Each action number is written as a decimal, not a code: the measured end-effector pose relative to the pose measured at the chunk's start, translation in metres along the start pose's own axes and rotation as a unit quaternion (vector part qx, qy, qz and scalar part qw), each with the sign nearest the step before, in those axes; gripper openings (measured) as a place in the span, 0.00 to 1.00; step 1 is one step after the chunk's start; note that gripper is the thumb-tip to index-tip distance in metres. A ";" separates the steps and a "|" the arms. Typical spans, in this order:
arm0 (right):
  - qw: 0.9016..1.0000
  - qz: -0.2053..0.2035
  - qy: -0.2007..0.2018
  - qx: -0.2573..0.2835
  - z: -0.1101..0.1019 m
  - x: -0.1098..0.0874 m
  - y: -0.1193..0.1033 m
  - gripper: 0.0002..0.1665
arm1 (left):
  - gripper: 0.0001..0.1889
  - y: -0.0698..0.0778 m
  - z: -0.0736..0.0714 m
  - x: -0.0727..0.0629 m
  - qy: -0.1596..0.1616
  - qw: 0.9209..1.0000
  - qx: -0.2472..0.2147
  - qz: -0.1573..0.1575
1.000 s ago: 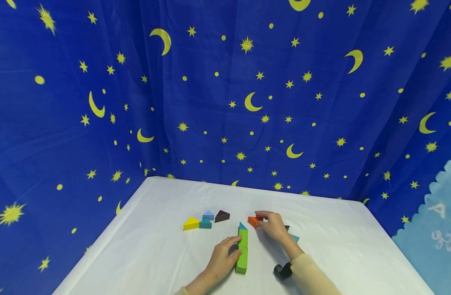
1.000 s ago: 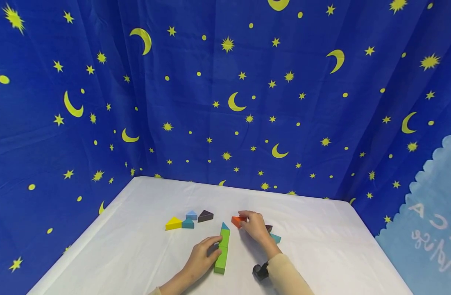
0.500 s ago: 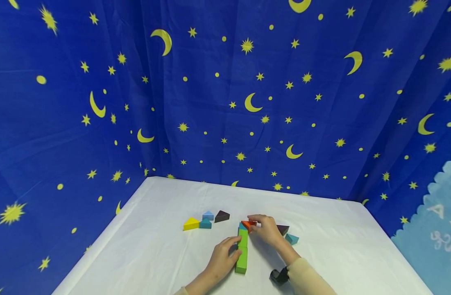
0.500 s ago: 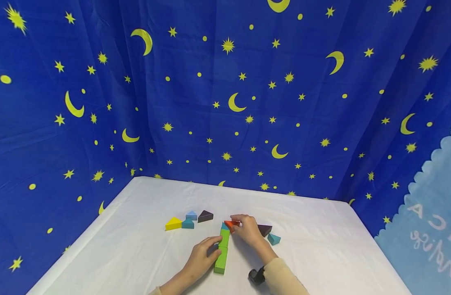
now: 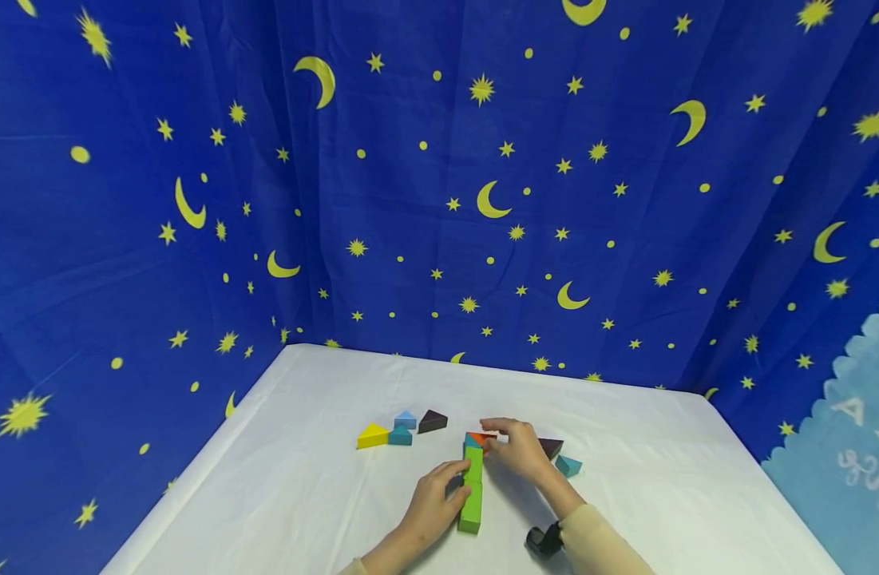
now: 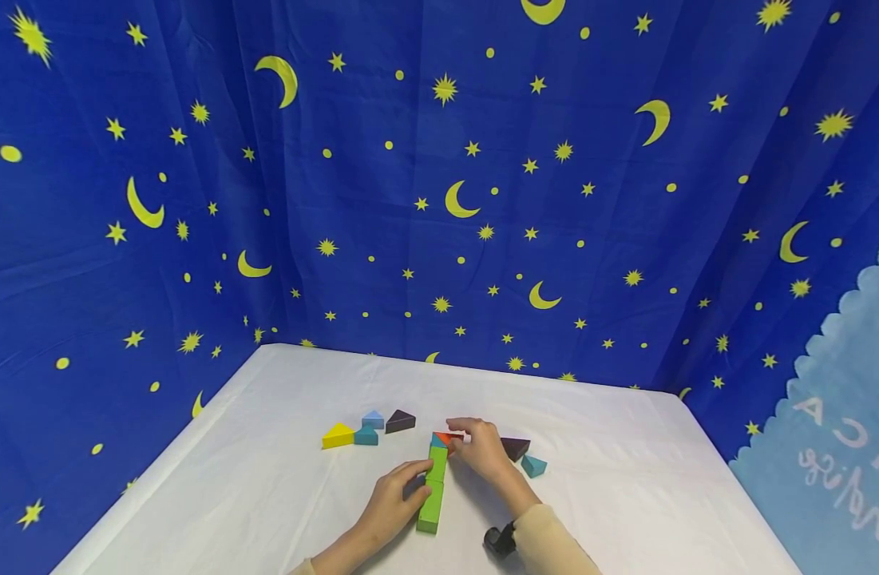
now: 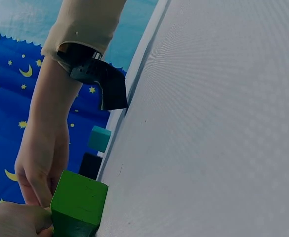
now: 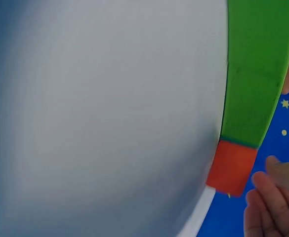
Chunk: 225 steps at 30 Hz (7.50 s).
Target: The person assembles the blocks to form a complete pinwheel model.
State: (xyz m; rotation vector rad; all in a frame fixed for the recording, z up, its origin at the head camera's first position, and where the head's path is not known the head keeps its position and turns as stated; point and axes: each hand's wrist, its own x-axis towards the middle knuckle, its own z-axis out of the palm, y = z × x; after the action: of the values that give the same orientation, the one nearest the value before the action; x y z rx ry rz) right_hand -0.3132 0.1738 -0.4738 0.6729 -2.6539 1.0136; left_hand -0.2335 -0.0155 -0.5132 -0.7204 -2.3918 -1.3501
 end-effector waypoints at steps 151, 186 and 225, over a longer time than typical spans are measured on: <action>0.987 0.150 -0.012 0.059 0.016 0.039 0.019 0.21 | 0.19 -0.001 0.000 0.000 -0.006 1.000 0.007 -0.005; 0.982 0.161 -0.008 0.101 0.019 0.037 0.014 0.12 | 0.19 -0.002 0.000 -0.001 -0.015 1.000 0.008 -0.010; 0.998 0.005 -0.022 0.055 0.016 0.057 0.006 0.14 | 0.20 -0.002 -0.005 0.010 0.018 1.000 0.003 -0.005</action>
State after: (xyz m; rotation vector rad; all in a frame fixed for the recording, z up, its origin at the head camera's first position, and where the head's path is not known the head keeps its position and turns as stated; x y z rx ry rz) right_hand -0.3662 0.1478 -0.4689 0.7124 -2.6579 1.1675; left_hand -0.2426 -0.0177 -0.5074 -0.6782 -2.3737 -1.3487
